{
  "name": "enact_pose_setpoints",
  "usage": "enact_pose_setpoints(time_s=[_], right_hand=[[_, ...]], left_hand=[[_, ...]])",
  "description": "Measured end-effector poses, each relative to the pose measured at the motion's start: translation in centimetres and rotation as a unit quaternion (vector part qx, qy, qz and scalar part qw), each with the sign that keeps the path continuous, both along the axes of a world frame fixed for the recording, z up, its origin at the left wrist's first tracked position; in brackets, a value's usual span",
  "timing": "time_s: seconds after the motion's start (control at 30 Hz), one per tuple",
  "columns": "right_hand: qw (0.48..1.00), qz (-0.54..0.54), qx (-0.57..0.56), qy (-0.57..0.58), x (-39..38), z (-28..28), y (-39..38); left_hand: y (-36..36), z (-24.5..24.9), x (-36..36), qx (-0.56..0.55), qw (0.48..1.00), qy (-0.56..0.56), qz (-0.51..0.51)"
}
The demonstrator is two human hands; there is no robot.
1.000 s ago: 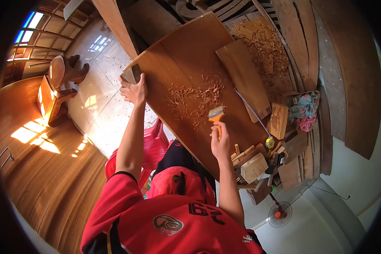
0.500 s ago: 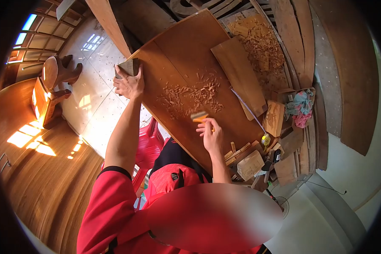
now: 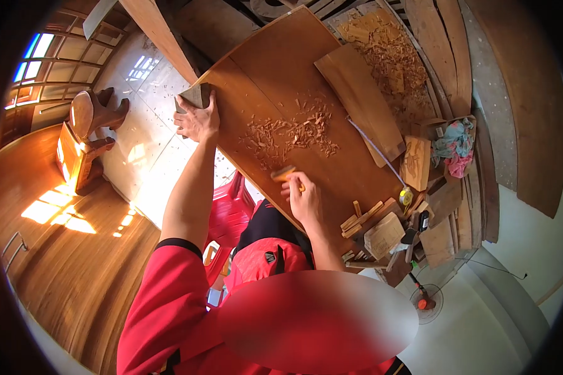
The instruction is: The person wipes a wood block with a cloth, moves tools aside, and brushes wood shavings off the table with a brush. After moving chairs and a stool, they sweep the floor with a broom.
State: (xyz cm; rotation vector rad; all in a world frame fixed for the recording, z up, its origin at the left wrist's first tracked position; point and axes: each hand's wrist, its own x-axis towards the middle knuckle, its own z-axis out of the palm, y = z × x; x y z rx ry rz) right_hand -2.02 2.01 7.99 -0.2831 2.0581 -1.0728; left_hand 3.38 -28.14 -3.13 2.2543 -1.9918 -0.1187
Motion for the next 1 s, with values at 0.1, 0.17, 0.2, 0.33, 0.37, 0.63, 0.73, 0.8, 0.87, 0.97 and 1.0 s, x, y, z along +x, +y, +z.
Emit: enact_pose_setpoints(time_s=[0.1,0.17,0.2,0.33,0.37,0.63,0.73,0.8,0.87,0.97,1.0], right_hand=[[0.99,0.072,0.033,0.116,0.3,1.5,-0.4],[0.987,0.112,0.096,0.062,1.0,2.2,-0.3],[0.978,0.14,0.111,0.112,2.1,1.3,-0.2],[0.997,0.048,-0.011,0.063,2.0,-1.5,-1.4],[0.999,0.017,-0.029,0.037,1.4,-1.0,-2.1],[0.992,0.11,0.051,0.034,4.3,-1.0,0.0],[0.994,0.041,-0.066,0.073,2.9,-2.1,-2.4],[0.98,-0.086,-0.143,-0.109,2.0,-1.9,-4.0],[0.963,-0.139,-0.178,-0.148,1.4,-0.9,-4.2],[0.996,0.023,-0.07,-0.044,2.2,1.6,-2.9],[0.995,0.096,-0.018,-0.006,2.5,2.2,-2.6]], left_hand=[[-0.1,0.4,-0.3,0.003,1.0,0.001,-0.001],[0.0,0.4,-0.3,0.006,1.0,-0.002,0.002],[0.1,0.3,-0.2,0.006,1.0,-0.003,0.002],[-0.1,0.0,-0.3,0.002,1.0,-0.009,0.004],[-0.1,0.0,-0.3,0.001,1.0,-0.012,0.005],[-0.1,0.0,-0.3,0.018,1.0,0.0,0.007],[-0.2,0.2,-0.2,0.02,1.0,0.002,0.006],[-0.1,0.4,-0.3,0.016,1.0,0.003,0.003],[-0.1,0.3,-0.3,0.017,1.0,-0.007,0.004],[-0.1,0.7,-0.6,0.014,1.0,-0.011,0.002],[-0.1,0.7,-0.6,0.014,1.0,-0.013,0.002]])
